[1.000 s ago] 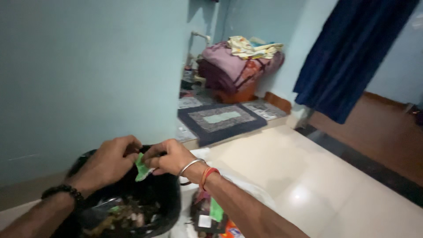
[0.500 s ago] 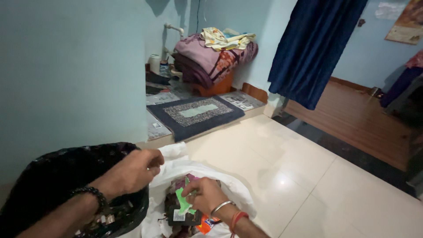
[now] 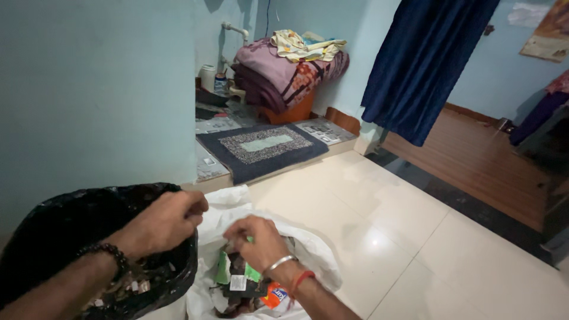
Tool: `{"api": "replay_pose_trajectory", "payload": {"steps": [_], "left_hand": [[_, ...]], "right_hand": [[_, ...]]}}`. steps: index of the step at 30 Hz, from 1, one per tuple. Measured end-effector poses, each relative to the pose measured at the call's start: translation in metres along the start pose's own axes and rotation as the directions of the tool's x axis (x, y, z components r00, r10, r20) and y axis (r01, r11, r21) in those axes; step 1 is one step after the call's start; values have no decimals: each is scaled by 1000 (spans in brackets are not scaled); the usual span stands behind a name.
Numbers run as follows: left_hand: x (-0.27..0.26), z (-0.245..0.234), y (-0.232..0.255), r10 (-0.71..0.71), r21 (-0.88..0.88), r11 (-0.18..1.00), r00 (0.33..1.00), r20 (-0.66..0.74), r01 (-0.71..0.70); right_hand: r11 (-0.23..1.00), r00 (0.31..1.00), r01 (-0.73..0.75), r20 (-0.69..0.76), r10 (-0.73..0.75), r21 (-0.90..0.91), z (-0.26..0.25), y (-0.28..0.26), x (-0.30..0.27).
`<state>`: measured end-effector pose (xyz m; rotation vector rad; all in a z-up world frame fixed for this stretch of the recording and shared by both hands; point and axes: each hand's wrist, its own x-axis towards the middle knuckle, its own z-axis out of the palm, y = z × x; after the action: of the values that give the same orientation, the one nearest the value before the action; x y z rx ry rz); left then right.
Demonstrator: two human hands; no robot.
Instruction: The person transfers various waste items from a black bin into a white plastic bag. They handle food scraps, paper, and packaging one by one, moving them from the bin to the bag.
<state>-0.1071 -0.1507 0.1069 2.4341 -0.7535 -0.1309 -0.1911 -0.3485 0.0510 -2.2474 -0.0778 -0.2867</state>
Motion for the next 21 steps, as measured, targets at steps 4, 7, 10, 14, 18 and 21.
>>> {"api": "replay_pose_trajectory", "payload": {"steps": [4,7,10,14,18,21], "left_hand": [[5,-23,-11,-12,-3,1000,999,-40,12],[-2,-45,-27,-59,-42,998,993,-106,55],[-14,-69,-48,-90,-30,996,986,-144,87],[-38,-92,-82,-268,-15,963,956,-116,268],[-59,-100,-108,-297,12,953,941,-162,303],[-75,-103,-126,-253,125,954,957,-145,271]], "right_hand": [[994,996,87,-3,-87,73,-6,-46,25],[956,958,281,25,-284,83,2,-78,50],[941,922,337,193,-335,22,19,-106,76],[791,744,603,435,-508,-107,67,-130,105],[776,683,601,628,-373,-192,123,-134,134],[782,651,584,699,-294,-215,161,-120,139]]}}
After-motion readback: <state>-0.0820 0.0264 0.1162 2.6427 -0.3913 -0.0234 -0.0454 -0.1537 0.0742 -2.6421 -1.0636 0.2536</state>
